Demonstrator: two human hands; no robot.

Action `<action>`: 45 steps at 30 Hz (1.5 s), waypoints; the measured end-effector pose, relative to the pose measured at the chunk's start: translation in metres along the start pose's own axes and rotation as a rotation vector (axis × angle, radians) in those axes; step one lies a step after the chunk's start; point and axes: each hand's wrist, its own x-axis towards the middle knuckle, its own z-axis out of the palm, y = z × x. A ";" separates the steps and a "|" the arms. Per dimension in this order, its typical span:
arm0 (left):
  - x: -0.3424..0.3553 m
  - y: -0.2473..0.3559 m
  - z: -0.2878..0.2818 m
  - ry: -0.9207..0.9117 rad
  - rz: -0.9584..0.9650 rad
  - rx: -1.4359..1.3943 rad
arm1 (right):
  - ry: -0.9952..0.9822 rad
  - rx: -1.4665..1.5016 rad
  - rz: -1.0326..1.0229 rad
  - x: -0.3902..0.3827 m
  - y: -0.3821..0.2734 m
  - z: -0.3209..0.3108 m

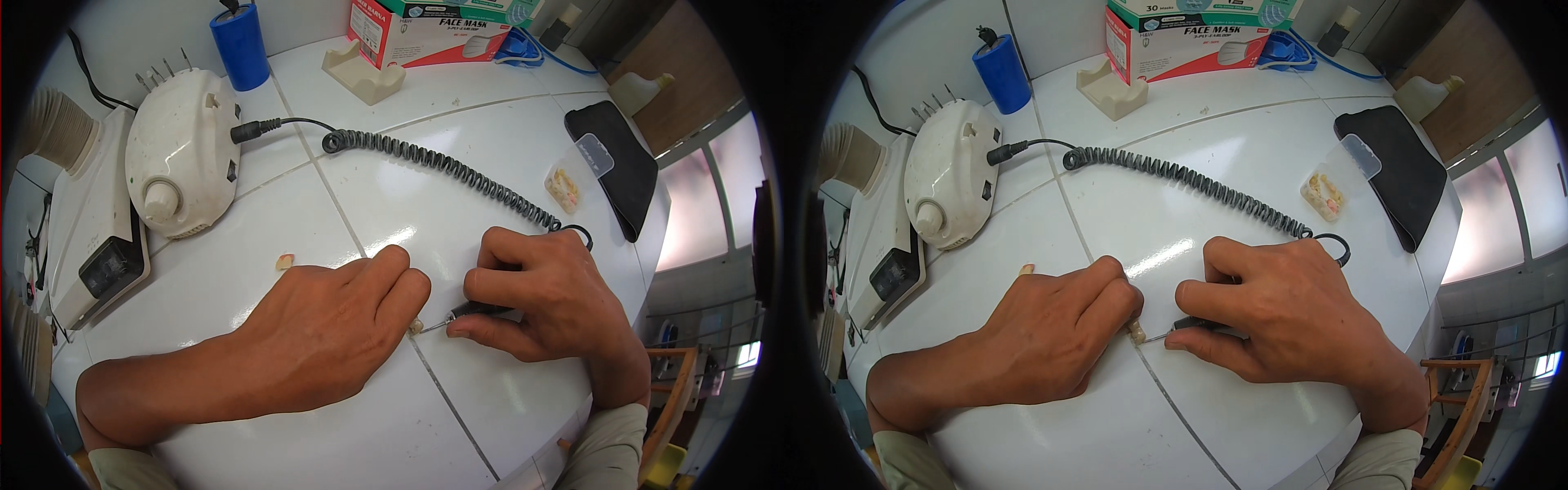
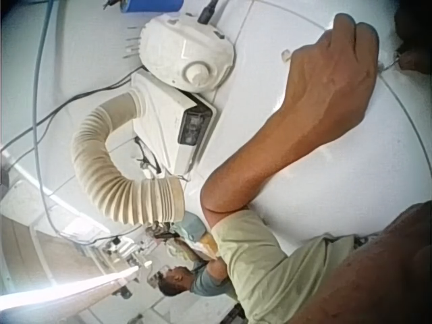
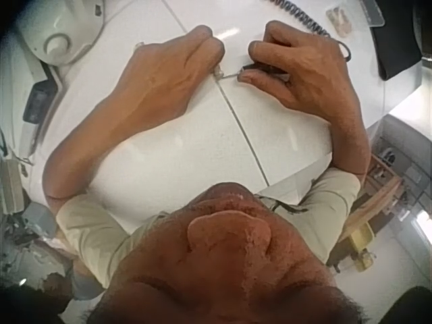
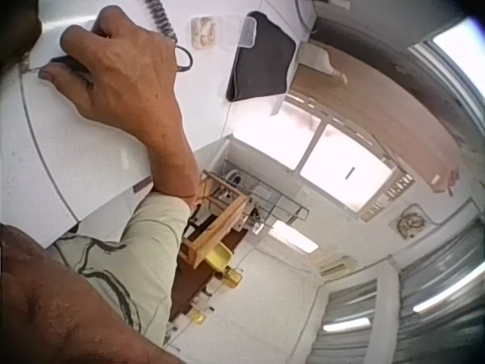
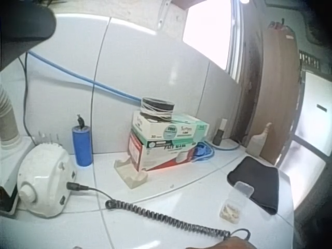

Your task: Polishing a dental prosthetic using a handheld rotary tool at a laboratory bench.

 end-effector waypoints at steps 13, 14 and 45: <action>0.000 0.000 -0.001 -0.017 -0.016 0.004 | 0.012 -0.007 -0.012 0.000 -0.002 0.003; 0.000 0.001 -0.001 -0.018 -0.016 0.004 | 0.012 -0.006 -0.013 0.000 -0.002 0.004; 0.000 0.000 0.001 0.020 0.003 0.003 | 0.026 -0.008 0.027 -0.001 -0.002 0.003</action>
